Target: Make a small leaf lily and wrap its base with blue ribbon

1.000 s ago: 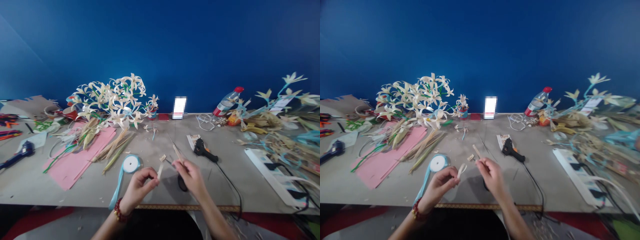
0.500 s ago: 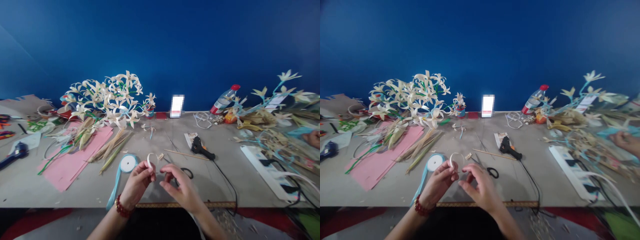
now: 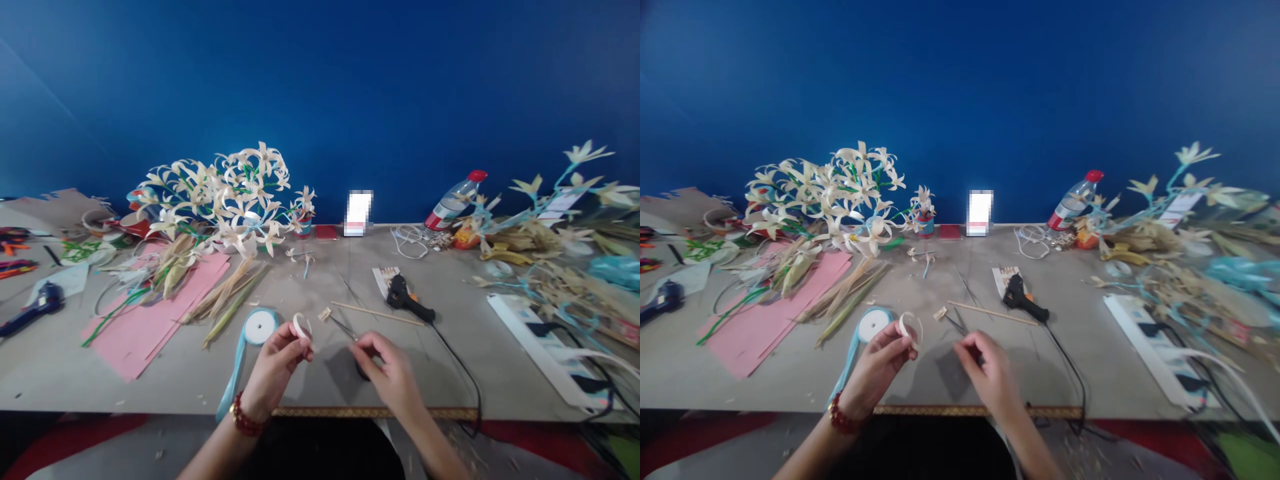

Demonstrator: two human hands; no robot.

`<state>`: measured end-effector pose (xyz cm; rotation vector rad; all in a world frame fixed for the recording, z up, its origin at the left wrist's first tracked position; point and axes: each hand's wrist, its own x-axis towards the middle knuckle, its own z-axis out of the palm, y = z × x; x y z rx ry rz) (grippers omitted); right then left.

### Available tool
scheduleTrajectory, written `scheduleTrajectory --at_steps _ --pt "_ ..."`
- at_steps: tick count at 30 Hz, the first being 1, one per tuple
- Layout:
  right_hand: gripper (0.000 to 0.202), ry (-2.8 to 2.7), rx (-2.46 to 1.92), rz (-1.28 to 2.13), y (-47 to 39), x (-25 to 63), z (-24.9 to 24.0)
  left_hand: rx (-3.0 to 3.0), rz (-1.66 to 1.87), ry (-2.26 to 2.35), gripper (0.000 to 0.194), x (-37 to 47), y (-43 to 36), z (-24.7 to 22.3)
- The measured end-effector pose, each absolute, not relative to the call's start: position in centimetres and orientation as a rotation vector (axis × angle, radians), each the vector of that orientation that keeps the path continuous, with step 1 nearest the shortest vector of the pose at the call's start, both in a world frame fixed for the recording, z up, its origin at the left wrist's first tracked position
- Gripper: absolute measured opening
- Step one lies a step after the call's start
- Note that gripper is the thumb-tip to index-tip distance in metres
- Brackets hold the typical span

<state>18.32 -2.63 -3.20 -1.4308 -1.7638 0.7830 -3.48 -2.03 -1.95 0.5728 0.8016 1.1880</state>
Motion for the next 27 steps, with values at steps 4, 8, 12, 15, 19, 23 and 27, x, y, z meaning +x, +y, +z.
scheduleTrajectory --at_steps 4,8,12,15,19,23,27 --pt "0.020 -2.056 -1.618 0.359 -3.3 21.7 -4.8 0.500 1.202 0.797 0.015 -3.3 -1.6 -1.9" --pt "0.015 -2.167 -1.703 0.276 -4.1 22.9 -5.9 0.470 1.214 0.766 0.015 -2.8 -1.3 -1.8" --pt "0.013 -2.055 -1.786 0.428 -4.2 23.1 -5.8 0.464 1.219 0.759 0.014 -2.7 -1.3 -1.6" --pt "0.023 -1.768 -1.713 0.950 -4.1 22.7 -5.1 0.457 1.227 0.757 0.014 -2.9 -1.2 -1.4" --pt "0.044 -1.299 -1.409 1.662 -4.6 20.2 -3.7 0.445 1.248 0.747 0.015 -2.7 -1.0 -1.1" --pt "0.056 -1.129 -1.181 1.910 -5.2 17.4 -2.9 0.436 1.264 0.736 0.015 -2.1 -0.9 -0.7" --pt "0.058 -1.070 -1.041 1.960 -5.3 16.0 -3.1 0.432 1.250 0.722 0.015 -1.9 -1.0 -0.5"
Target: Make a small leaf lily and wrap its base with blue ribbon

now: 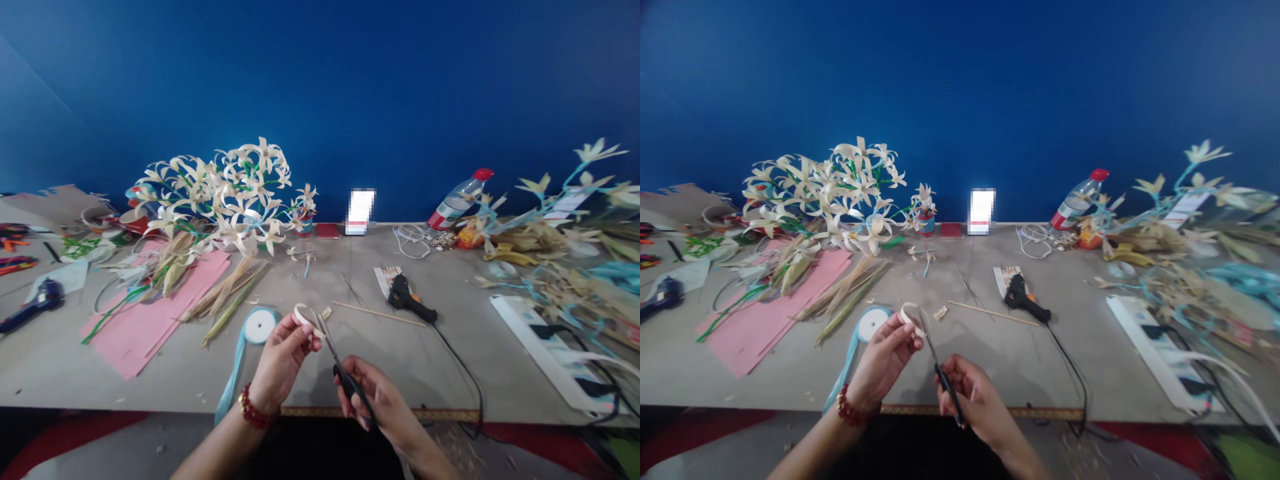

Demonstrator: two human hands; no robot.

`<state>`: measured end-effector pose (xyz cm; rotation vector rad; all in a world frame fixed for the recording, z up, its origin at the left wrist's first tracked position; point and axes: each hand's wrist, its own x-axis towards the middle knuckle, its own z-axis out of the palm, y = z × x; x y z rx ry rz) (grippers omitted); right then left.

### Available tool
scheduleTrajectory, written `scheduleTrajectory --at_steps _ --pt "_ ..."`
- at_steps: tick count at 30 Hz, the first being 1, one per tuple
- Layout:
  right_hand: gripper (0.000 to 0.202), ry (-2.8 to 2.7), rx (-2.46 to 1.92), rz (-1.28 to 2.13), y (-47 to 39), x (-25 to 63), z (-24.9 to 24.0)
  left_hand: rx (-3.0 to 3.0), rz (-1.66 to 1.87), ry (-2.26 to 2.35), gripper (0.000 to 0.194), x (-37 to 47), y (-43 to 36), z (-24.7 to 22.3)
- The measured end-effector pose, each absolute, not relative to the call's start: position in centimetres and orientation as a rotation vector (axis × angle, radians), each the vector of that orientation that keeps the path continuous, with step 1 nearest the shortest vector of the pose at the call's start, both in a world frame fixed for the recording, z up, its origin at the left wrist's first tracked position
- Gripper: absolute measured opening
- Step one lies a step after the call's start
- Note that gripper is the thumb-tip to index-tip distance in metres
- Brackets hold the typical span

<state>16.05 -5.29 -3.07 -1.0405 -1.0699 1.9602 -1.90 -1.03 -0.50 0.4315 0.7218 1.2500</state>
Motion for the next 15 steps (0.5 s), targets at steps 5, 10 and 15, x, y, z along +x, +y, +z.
scheduleTrajectory --at_steps 5,10,15 --pt "0.050 -1.111 -1.073 1.965 -5.14 15.84 -3.02 0.444 1.254 0.762 0.016 -2.00 -1.12 -0.29" --pt "0.059 -1.114 -1.097 1.950 -4.95 15.79 -2.40 0.451 1.253 0.777 0.016 -2.04 -1.22 -0.21" --pt "0.066 -1.109 -1.136 1.949 -4.90 15.84 -2.51 0.447 1.252 0.784 0.016 -2.00 -1.18 -0.35"
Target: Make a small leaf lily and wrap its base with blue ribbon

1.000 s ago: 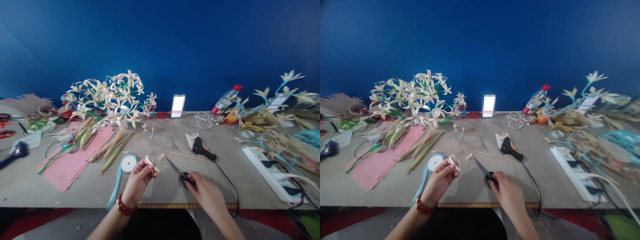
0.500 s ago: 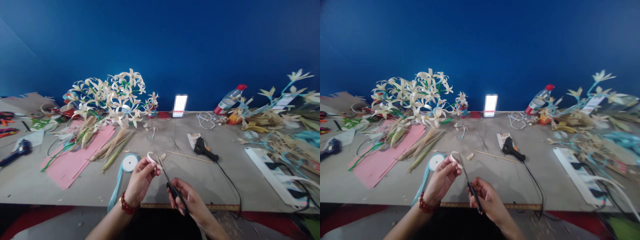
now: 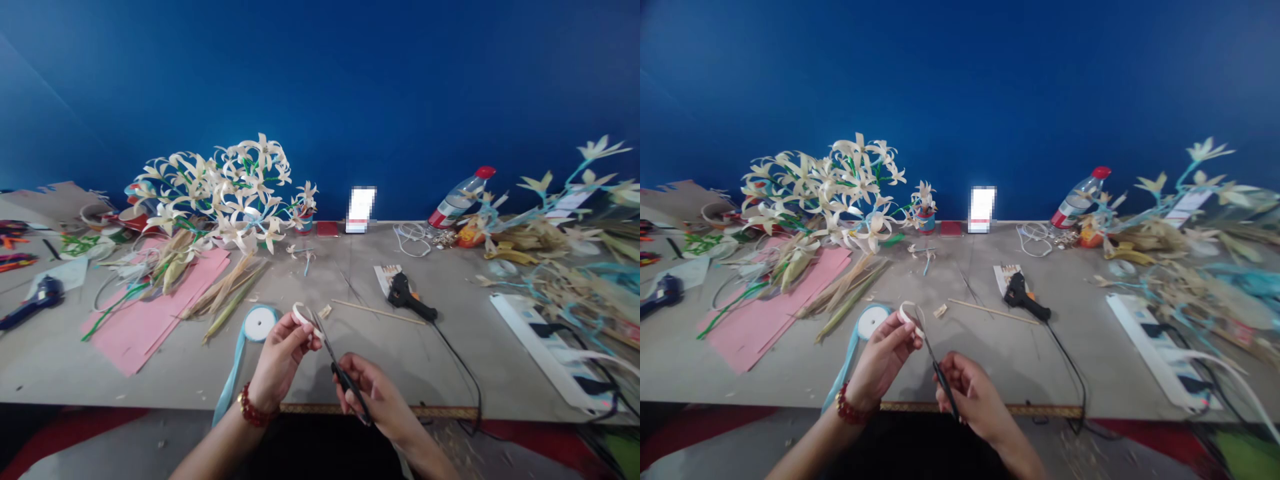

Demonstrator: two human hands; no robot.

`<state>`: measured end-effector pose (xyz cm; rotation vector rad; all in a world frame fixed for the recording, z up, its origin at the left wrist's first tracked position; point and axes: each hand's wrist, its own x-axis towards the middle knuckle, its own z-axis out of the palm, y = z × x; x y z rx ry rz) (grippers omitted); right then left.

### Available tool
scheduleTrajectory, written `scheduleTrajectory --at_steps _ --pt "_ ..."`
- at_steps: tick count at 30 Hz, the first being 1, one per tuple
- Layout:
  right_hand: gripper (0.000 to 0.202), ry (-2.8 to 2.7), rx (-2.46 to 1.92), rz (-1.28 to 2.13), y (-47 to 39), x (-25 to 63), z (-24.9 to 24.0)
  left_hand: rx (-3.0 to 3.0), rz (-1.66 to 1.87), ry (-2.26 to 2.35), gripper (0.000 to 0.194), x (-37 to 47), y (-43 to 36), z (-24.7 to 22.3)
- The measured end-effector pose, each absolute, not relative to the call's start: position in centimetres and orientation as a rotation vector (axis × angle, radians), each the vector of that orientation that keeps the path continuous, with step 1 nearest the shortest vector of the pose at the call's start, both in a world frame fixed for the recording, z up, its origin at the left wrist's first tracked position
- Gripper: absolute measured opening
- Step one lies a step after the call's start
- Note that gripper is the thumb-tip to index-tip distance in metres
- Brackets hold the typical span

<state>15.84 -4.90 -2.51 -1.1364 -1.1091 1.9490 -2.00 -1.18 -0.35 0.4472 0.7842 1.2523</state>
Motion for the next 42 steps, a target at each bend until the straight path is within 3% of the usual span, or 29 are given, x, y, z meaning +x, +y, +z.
scheduleTrajectory --at_steps 11,22,32,42 --pt "0.044 -1.082 -1.168 1.923 -4.8 16.0 -2.7 0.480 1.262 0.802 0.017 -2.1 -1.1 -0.6" --pt "0.046 -1.042 -1.064 1.777 -5.0 15.1 -2.6 0.460 1.282 0.771 0.016 -2.1 -1.4 -0.3" --pt "0.035 -0.966 -1.154 1.367 -2.4 12.4 -1.9 0.501 1.274 0.727 0.009 -1.4 -2.1 -1.3" --pt "0.032 -1.083 -1.112 1.390 -1.8 12.8 -1.2 0.541 1.301 0.882 0.019 -2.0 -2.6 -1.3"
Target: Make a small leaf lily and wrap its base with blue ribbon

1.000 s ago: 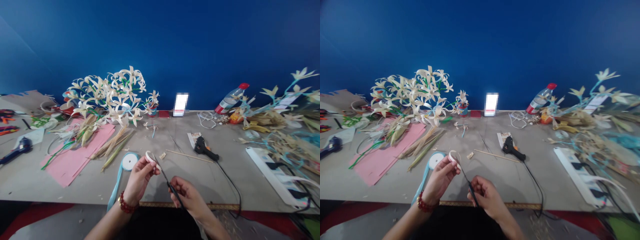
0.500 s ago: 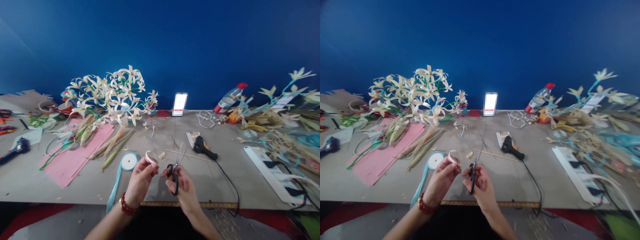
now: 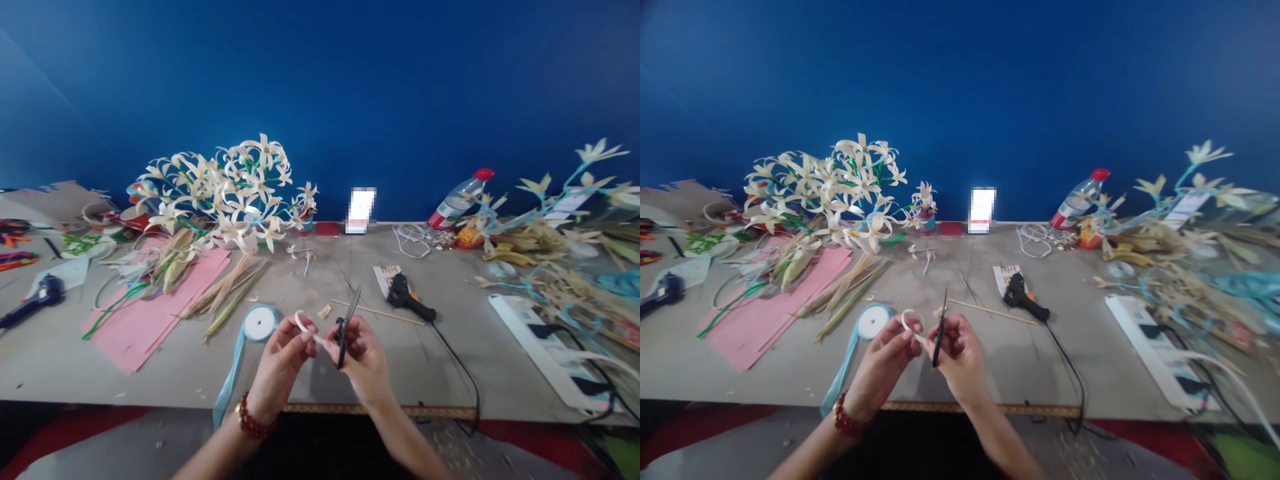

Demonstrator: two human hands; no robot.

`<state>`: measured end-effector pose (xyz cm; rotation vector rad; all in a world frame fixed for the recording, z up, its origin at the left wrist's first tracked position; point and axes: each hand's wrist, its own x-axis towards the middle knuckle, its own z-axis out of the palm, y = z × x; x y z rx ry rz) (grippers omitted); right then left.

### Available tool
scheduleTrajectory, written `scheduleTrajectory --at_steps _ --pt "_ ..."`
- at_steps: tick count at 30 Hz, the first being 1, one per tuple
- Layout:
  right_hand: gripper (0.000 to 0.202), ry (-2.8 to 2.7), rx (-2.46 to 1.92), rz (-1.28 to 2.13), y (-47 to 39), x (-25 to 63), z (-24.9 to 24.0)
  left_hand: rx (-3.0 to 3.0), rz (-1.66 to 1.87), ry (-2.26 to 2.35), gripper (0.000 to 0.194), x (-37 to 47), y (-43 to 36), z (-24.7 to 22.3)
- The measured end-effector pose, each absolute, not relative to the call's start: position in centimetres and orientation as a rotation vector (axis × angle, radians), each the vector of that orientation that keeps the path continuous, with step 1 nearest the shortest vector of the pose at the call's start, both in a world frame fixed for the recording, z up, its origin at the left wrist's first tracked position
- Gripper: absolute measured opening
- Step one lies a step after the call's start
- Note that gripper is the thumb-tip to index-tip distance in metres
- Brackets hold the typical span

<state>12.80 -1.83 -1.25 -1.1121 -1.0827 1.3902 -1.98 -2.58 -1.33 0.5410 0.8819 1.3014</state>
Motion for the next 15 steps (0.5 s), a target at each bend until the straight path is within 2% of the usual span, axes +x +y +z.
scheduleTrajectory --at_steps 5,10,13,15 --pt "0.029 -1.277 -1.158 1.421 -1.3 13.8 -0.6 0.847 1.648 1.199 0.049 -3.7 -2.8 1.0" --pt "0.029 -1.402 -1.146 1.462 -0.7 13.8 -0.1 1.209 1.234 1.027 0.012 -4.7 -2.2 2.4" --pt "0.032 -1.337 -1.116 1.483 -0.4 13.7 0.2 1.301 1.154 1.041 0.003 -4.6 -2.0 1.5" --pt "0.035 -1.228 -1.104 1.477 -0.4 13.8 0.2 1.243 1.169 1.057 0.008 -4.4 -2.1 0.6"
